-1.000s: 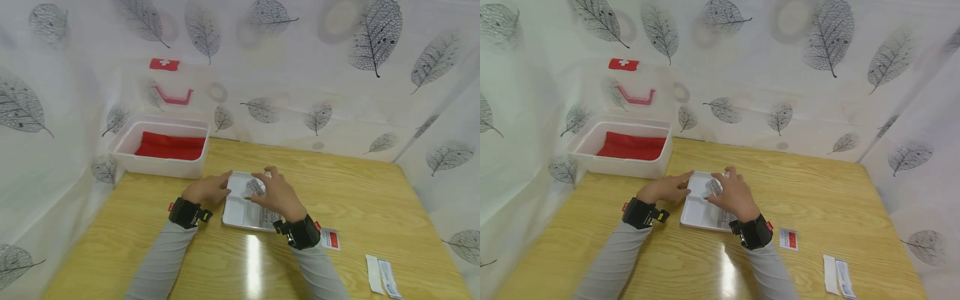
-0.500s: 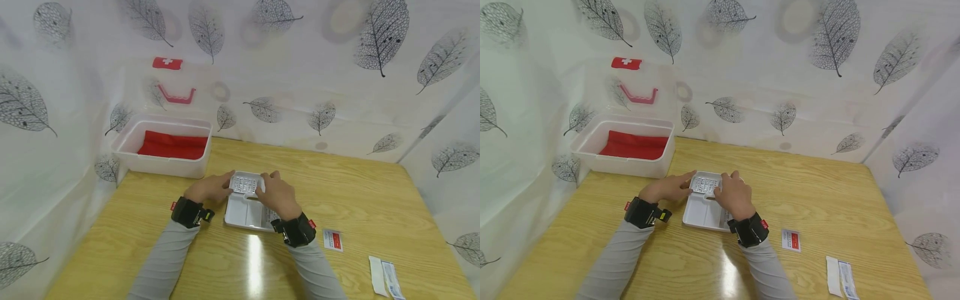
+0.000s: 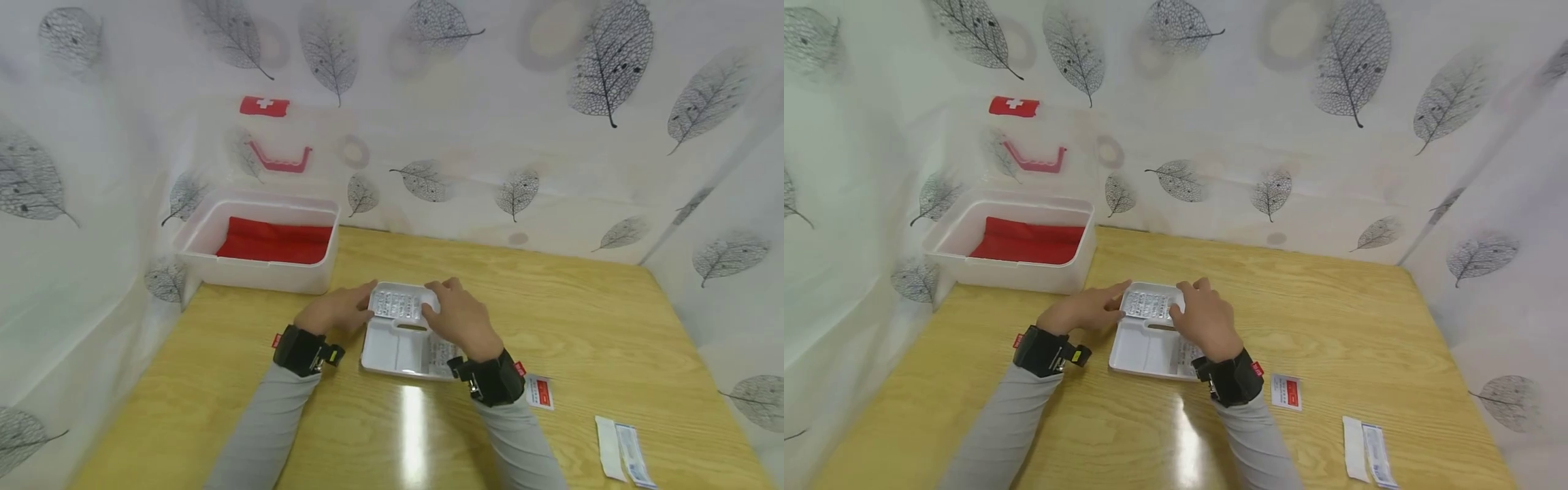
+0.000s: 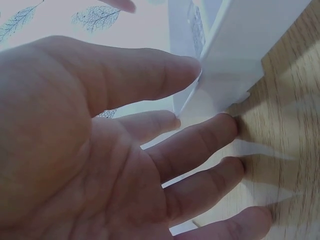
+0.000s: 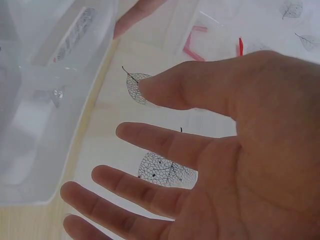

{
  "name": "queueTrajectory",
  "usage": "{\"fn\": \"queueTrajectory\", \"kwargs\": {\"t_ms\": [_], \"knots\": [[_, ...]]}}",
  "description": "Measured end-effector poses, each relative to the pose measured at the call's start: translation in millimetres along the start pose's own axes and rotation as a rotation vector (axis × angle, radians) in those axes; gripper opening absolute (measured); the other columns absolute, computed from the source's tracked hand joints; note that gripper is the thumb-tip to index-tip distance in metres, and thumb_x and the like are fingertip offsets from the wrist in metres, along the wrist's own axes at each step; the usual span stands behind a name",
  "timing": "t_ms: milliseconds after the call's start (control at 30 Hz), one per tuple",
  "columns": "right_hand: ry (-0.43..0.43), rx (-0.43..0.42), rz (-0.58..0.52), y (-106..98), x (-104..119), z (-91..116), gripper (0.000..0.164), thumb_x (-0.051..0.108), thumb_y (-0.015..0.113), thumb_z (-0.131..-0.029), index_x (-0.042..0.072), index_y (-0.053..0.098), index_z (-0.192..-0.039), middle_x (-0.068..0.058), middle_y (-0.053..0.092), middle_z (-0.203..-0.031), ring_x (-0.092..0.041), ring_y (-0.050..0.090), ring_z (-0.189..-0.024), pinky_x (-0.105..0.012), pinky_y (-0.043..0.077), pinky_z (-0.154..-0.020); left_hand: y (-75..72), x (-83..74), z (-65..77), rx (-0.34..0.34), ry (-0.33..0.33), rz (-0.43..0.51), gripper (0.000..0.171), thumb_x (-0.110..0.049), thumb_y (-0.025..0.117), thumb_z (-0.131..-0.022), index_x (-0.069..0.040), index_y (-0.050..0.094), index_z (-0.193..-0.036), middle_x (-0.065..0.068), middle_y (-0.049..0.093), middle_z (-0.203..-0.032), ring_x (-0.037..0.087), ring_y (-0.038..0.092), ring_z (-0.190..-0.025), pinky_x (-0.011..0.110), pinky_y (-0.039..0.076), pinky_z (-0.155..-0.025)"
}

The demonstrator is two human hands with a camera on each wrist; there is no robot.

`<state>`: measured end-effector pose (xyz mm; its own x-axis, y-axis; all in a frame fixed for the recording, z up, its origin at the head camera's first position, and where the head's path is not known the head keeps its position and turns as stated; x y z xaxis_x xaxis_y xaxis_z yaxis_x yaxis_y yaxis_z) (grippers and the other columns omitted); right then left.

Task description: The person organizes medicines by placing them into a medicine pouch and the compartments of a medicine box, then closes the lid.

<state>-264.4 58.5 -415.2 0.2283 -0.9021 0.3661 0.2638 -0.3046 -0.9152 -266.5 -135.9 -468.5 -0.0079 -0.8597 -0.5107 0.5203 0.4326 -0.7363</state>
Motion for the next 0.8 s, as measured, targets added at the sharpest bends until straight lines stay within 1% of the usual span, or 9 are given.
{"fn": "queueTrajectory", "kwargs": {"t_ms": [67,133,200,400,433,533,600,767,800], "knots": [[-0.004,0.002,-0.008,-1.7,1.0,2.5,0.052,0.035,0.058,-0.101,0.014,0.051,-0.148,-0.019,0.049,-0.145,-0.034,0.065,-0.103,-0.047,0.056,-0.072,0.9,2.4,2.4,-0.004,-0.012,-0.006,0.069,-0.033,0.055,-0.104,-0.025,0.021,-0.163,0.005,0.054,-0.149,0.027,0.056,-0.107,0.043,0.048,-0.088],[-0.013,0.000,-0.016,-4.3,2.7,5.5,0.052,0.035,0.058,-0.101,0.013,0.051,-0.148,-0.020,0.048,-0.145,-0.034,0.065,-0.105,-0.048,0.056,-0.074,2.2,4.1,4.1,-0.001,-0.016,-0.002,0.070,-0.033,0.054,-0.104,-0.025,0.019,-0.164,0.007,0.052,-0.151,0.028,0.057,-0.106,0.043,0.049,-0.086],[-0.015,-0.010,-0.021,-7.3,3.4,8.1,0.052,0.035,0.058,-0.101,0.013,0.051,-0.148,-0.019,0.049,-0.145,-0.033,0.065,-0.104,-0.046,0.056,-0.074,2.9,5.4,4.9,0.001,-0.012,-0.001,0.070,-0.033,0.053,-0.104,-0.026,0.017,-0.164,0.007,0.051,-0.153,0.028,0.058,-0.105,0.042,0.049,-0.082],[-0.052,-0.067,-0.024,-16.5,1.6,17.0,0.050,0.035,0.058,-0.101,0.013,0.053,-0.146,-0.016,0.052,-0.142,-0.027,0.065,-0.097,-0.040,0.054,-0.069,-1.1,8.1,4.4,-0.017,-0.004,-0.009,0.067,-0.032,0.052,-0.105,-0.027,0.020,-0.164,0.005,0.048,-0.155,0.027,0.056,-0.110,0.043,0.046,-0.091],[-0.062,-0.081,-0.028,-17.9,-0.2,19.5,0.049,0.034,0.059,-0.101,0.013,0.054,-0.145,-0.015,0.054,-0.140,-0.025,0.065,-0.093,-0.039,0.053,-0.067,-1.9,7.8,4.1,-0.018,-0.007,-0.011,0.067,-0.032,0.052,-0.105,-0.027,0.021,-0.163,0.005,0.049,-0.154,0.028,0.056,-0.110,0.043,0.047,-0.090],[-0.093,-0.140,-0.036,-22.8,-9.5,31.8,0.045,0.032,0.061,-0.100,0.014,0.058,-0.141,-0.010,0.059,-0.132,-0.019,0.061,-0.085,-0.034,0.050,-0.062,-2.7,6.0,1.8,-0.017,-0.009,-0.008,0.067,-0.033,0.052,-0.104,-0.028,0.021,-0.163,0.005,0.052,-0.152,0.029,0.056,-0.107,0.039,0.047,-0.078],[-0.108,-0.184,-0.039,-26.2,-18.7,43.0,0.042,0.029,0.062,-0.099,0.014,0.060,-0.139,-0.009,0.062,-0.127,-0.020,0.062,-0.087,-0.032,0.049,-0.062,-2.0,4.9,0.7,-0.015,-0.007,-0.002,0.067,-0.032,0.053,-0.104,-0.028,0.022,-0.163,0.006,0.052,-0.151,0.029,0.056,-0.107,0.038,0.046,-0.073],[-0.089,-0.237,-0.005,-34.3,-48.8,71.4,0.041,0.025,0.065,-0.098,0.012,0.062,-0.137,-0.011,0.063,-0.126,-0.028,0.067,-0.099,-0.033,0.049,-0.060,1.4,2.8,-0.9,-0.008,-0.006,0.009,0.069,-0.031,0.056,-0.103,-0.028,0.022,-0.163,0.005,0.054,-0.150,0.030,0.057,-0.105,0.037,0.045,-0.072],[-0.077,-0.236,0.006,-35.8,-55.1,76.3,0.041,0.025,0.065,-0.098,0.012,0.061,-0.137,-0.012,0.063,-0.127,-0.029,0.067,-0.097,-0.032,0.048,-0.058,1.4,2.3,-1.3,-0.006,-0.007,0.009,0.069,-0.031,0.056,-0.103,-0.028,0.022,-0.163,0.005,0.054,-0.149,0.029,0.057,-0.104,0.037,0.045,-0.070]]}}
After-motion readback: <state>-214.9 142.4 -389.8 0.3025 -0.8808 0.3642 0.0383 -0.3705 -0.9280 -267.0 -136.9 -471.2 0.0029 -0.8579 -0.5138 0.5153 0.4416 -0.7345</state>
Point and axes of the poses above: each hand's wrist, its own z-axis away from the middle knuckle, its own y-axis out of the palm, x = y × z, the point moved 8 cm from there along -z, towards the middle knuckle
